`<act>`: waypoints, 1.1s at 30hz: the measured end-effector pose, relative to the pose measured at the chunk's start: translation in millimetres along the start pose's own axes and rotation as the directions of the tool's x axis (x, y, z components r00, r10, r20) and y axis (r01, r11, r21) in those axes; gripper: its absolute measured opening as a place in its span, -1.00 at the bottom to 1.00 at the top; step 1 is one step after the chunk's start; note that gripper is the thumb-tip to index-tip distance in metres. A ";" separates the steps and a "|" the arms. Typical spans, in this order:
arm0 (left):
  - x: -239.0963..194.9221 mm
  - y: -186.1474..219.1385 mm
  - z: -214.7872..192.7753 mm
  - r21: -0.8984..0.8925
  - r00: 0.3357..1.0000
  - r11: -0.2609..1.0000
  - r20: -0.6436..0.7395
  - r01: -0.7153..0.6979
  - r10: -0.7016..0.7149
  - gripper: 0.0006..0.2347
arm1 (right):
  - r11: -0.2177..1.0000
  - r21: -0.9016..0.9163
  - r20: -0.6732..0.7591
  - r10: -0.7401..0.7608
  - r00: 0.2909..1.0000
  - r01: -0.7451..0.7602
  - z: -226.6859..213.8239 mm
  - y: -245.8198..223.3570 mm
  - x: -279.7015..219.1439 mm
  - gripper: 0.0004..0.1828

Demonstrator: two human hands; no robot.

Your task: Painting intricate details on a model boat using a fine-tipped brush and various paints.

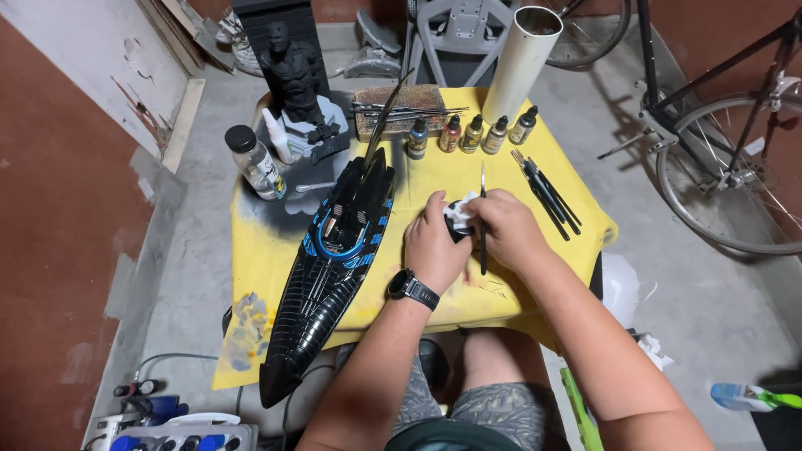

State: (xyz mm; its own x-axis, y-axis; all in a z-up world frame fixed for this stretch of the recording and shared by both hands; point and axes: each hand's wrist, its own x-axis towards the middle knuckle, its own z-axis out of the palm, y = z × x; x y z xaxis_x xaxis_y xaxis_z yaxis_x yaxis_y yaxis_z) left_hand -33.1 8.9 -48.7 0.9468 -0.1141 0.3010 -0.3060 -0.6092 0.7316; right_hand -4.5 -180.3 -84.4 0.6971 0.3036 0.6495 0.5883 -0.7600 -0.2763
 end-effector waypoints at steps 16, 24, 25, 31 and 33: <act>1.1 -3.8 0.2 -0.015 0.998 0.999 0.057 0.040 -0.039 -0.28 | 0.998 0.026 0.014 -0.065 0.998 0.064 -7.9 -14.5 -7.4 -0.90; 1.3 -0.9 -4.4 -0.026 0.999 0.999 0.029 0.044 -0.043 -0.22 | 0.540 0.700 -0.101 0.723 0.683 -0.468 -44.9 5.0 0.0 -0.64; 0.9 -1.1 -3.6 -0.024 0.998 0.998 0.040 0.057 -0.056 -0.22 | 0.244 0.904 -0.025 0.850 0.525 -0.352 -52.2 -4.4 12.0 -0.56; 1.0 -1.8 -3.5 -0.032 0.996 0.997 0.054 0.069 -0.067 -0.21 | 0.594 0.658 -0.188 0.724 0.663 -0.462 -35.6 40.4 16.2 -0.57; 0.8 -2.4 -5.4 -0.033 0.995 0.997 0.065 0.072 -0.069 -0.21 | 0.711 0.444 -0.198 0.672 0.714 -0.546 -31.8 42.2 27.5 -0.60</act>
State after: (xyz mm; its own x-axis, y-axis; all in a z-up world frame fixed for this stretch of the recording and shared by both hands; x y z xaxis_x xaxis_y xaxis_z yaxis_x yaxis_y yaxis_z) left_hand -32.2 14.5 -47.0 0.9702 -0.1221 0.2092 -0.2405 -0.5891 0.7714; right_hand 26.5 -222.4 -55.6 0.8118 -0.4077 0.4180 0.2191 -0.4509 -0.8653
